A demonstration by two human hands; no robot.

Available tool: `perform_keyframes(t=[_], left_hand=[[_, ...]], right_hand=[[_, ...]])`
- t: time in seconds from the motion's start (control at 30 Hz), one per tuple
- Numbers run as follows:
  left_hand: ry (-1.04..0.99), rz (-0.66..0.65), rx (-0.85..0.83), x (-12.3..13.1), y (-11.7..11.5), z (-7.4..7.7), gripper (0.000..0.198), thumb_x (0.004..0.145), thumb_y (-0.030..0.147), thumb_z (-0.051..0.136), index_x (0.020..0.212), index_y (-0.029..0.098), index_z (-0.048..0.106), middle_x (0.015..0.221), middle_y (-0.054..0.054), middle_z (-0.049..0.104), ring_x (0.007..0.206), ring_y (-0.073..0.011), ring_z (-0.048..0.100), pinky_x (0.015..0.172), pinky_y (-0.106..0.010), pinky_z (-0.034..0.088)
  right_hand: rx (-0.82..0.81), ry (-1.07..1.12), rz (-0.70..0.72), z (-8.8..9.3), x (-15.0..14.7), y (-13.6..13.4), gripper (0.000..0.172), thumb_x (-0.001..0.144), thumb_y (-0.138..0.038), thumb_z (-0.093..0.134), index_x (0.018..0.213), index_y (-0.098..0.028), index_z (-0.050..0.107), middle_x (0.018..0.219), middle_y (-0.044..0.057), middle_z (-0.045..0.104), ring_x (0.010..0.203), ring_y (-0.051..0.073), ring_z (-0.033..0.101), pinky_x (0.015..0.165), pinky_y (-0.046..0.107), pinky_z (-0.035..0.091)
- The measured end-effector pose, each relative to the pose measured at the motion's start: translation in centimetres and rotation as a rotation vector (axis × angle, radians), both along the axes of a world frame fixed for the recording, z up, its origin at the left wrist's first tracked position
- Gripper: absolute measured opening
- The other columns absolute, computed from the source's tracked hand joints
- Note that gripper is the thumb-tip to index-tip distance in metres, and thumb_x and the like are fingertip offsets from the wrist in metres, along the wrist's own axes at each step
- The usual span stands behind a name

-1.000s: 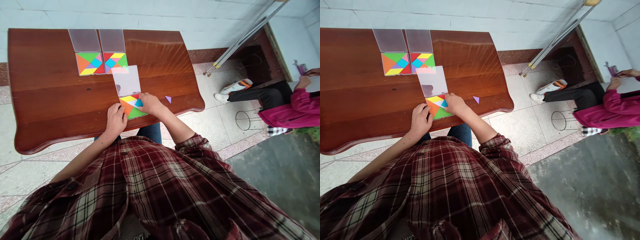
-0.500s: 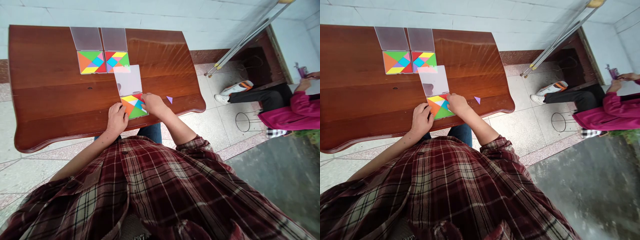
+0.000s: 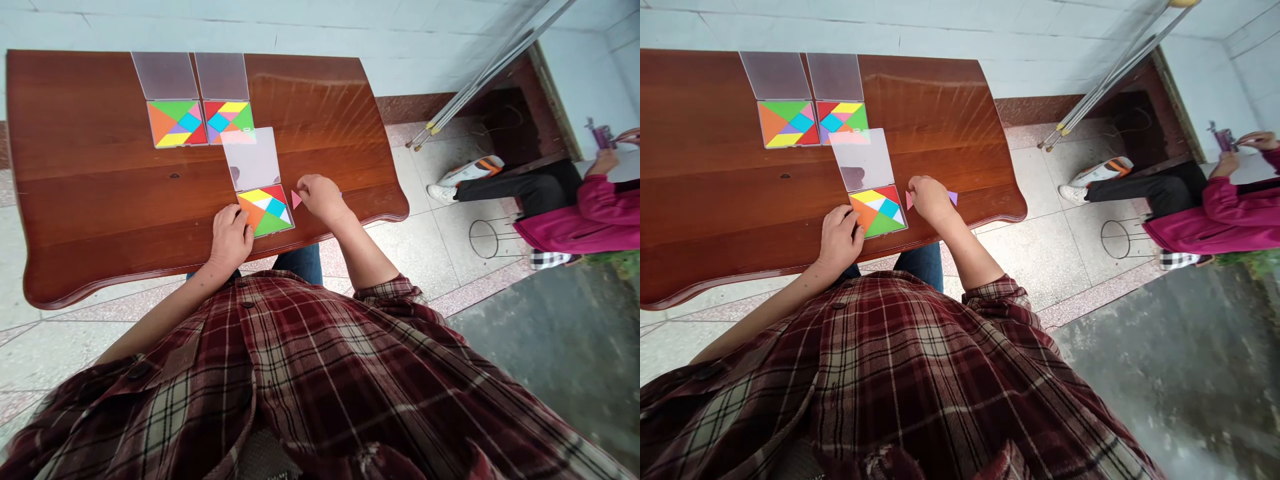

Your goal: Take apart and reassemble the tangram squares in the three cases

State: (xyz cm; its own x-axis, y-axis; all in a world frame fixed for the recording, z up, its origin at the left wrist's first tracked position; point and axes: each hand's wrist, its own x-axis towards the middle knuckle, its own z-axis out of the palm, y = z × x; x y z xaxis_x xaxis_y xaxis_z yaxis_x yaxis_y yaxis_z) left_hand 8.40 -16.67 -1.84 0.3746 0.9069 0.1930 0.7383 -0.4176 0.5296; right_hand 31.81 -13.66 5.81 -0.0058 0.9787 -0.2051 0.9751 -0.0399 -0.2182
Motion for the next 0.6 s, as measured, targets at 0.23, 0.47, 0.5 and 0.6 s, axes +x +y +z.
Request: perform_keyframes(t=[0.23,0.47,0.5,0.6], left_hand=[[0.024,0.007,0.023,0.0,0.0,-0.1,0.032,0.087,0.026,0.046,0.113,0.016,0.063,0.127,-0.017,0.059,0.123,-0.0336,0.051,0.107,-0.052,0.04],[0.024,-0.002,0.002,0.1,0.0,0.0,0.033,0.088,0.026,0.045,0.113,0.014,0.063,0.128,-0.019,0.057,0.124,-0.0345,0.05,0.108,-0.053,0.039],[0.02,-0.003,-0.003,0.1,0.0,0.1,0.033,0.088,0.026,0.045,0.113,0.014,0.063,0.128,-0.019,0.057,0.124,-0.0349,0.05,0.108,-0.053,0.039],[0.012,-0.006,-0.007,0.1,0.0,0.2,0.033,0.088,0.026,0.045,0.113,0.015,0.063,0.127,-0.019,0.058,0.124,-0.0351,0.051,0.107,-0.054,0.04]], right_hand=[[-0.082,0.091,0.289,-1.1,-2.6,-0.3,0.038,0.087,-0.015,0.051,0.123,-0.018,0.064,0.127,0.011,0.063,0.109,0.025,0.06,0.091,0.033,0.046],[-0.114,0.085,0.309,-1.5,-2.7,0.1,0.043,0.087,-0.015,0.051,0.128,-0.016,0.062,0.131,0.013,0.061,0.113,0.025,0.059,0.094,0.035,0.046],[-0.111,0.089,0.303,-1.5,-2.6,0.1,0.043,0.087,-0.015,0.051,0.129,-0.016,0.062,0.131,0.013,0.062,0.111,0.025,0.06,0.093,0.035,0.046],[-0.108,0.102,0.289,-1.5,-2.4,0.1,0.044,0.086,-0.014,0.049,0.129,-0.016,0.062,0.128,0.012,0.062,0.106,0.023,0.06,0.091,0.033,0.046]])
